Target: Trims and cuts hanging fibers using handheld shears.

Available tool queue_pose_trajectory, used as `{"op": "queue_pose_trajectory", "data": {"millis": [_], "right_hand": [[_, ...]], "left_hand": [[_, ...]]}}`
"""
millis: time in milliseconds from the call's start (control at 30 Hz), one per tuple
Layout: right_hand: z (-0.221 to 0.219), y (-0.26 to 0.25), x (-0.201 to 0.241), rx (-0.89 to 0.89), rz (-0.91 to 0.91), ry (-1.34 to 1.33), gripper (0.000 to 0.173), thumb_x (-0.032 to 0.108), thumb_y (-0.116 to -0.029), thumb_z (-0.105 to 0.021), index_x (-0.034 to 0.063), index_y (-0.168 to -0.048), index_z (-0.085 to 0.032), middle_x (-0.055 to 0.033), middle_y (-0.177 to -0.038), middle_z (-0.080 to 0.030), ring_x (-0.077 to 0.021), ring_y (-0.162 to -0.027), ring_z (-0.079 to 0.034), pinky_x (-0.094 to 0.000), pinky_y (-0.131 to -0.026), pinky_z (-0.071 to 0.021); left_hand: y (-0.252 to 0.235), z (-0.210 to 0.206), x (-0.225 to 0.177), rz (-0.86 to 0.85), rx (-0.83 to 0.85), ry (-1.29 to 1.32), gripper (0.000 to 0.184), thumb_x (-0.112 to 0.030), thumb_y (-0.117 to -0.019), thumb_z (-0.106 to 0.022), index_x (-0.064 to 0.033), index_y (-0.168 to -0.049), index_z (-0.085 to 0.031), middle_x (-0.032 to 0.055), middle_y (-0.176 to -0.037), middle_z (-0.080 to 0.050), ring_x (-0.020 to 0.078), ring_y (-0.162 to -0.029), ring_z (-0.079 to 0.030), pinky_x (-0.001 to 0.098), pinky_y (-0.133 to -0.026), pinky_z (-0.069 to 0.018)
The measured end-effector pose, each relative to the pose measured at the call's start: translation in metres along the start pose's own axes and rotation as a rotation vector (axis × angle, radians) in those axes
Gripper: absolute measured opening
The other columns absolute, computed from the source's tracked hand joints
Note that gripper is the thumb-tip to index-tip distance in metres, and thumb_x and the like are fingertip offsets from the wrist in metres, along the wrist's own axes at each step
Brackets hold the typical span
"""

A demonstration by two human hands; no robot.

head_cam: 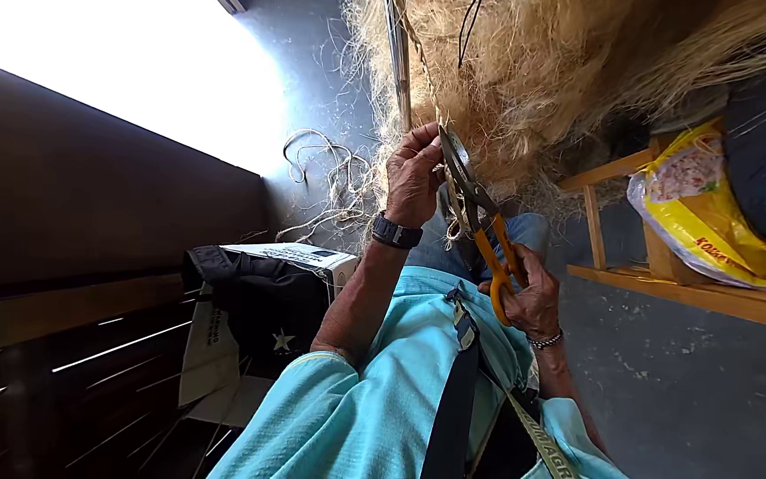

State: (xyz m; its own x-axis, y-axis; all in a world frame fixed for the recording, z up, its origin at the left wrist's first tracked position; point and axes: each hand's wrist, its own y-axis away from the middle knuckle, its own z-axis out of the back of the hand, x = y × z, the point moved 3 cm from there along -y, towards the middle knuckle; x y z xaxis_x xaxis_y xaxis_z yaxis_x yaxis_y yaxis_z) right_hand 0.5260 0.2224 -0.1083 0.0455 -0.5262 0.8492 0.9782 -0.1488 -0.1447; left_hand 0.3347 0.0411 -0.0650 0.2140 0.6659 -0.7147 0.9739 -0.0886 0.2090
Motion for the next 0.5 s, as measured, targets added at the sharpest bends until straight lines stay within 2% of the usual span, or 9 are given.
{"op": "queue_pose_trajectory", "data": {"millis": [200,333,400,500], "right_hand": [[-0.0007,-0.0017,0.0012,0.028,-0.003,-0.027,0.067,0.032,-0.0786,-0.083,-0.0109,-0.125,-0.062,-0.0096,-0.097,-0.073,-0.0042,-0.083,-0.068,-0.0202,-0.078,-0.0583],[-0.0033,0.0,0.0014,0.039,-0.042,-0.09,0.06,0.023,-0.0796,-0.083,-0.0105,-0.125,-0.063,-0.0109,-0.099,-0.076,-0.009,-0.084,-0.074,-0.0254,-0.077,-0.0627],[-0.005,0.0011,0.0014,0.055,-0.079,-0.169,0.056,0.015,-0.079,-0.082,-0.0105,-0.125,-0.063,-0.0101,-0.099,-0.076,-0.0105,-0.082,-0.075,-0.027,-0.074,-0.0644],[-0.0065,0.0031,-0.0015,0.109,-0.14,-0.365,0.057,0.013,-0.0789,-0.083,-0.011,-0.126,-0.06,-0.0059,-0.096,-0.075,-0.0086,-0.074,-0.073,-0.0261,-0.067,-0.0643]], "left_hand": [[-0.0016,0.0046,0.0004,-0.011,-0.009,0.015,0.014,0.002,-0.1,-0.054,-0.0019,-0.111,-0.061,0.0107,-0.094,-0.069,0.0159,-0.078,-0.069,0.0323,-0.069,-0.0607],[-0.0011,0.0047,-0.0003,-0.011,-0.044,0.007,0.013,0.003,-0.0999,-0.053,-0.0027,-0.109,-0.06,0.0094,-0.092,-0.068,0.0156,-0.078,-0.069,0.0326,-0.069,-0.0609],[-0.0017,0.0057,0.0008,-0.002,-0.052,0.016,0.012,0.003,-0.0997,-0.053,-0.003,-0.107,-0.06,0.0087,-0.09,-0.067,0.0151,-0.076,-0.068,0.0314,-0.068,-0.0601],[-0.003,0.0078,0.0026,0.032,-0.007,0.045,0.012,0.001,-0.1009,-0.051,-0.0049,-0.107,-0.06,0.0076,-0.088,-0.067,0.014,-0.074,-0.067,0.0308,-0.068,-0.0595]]}}
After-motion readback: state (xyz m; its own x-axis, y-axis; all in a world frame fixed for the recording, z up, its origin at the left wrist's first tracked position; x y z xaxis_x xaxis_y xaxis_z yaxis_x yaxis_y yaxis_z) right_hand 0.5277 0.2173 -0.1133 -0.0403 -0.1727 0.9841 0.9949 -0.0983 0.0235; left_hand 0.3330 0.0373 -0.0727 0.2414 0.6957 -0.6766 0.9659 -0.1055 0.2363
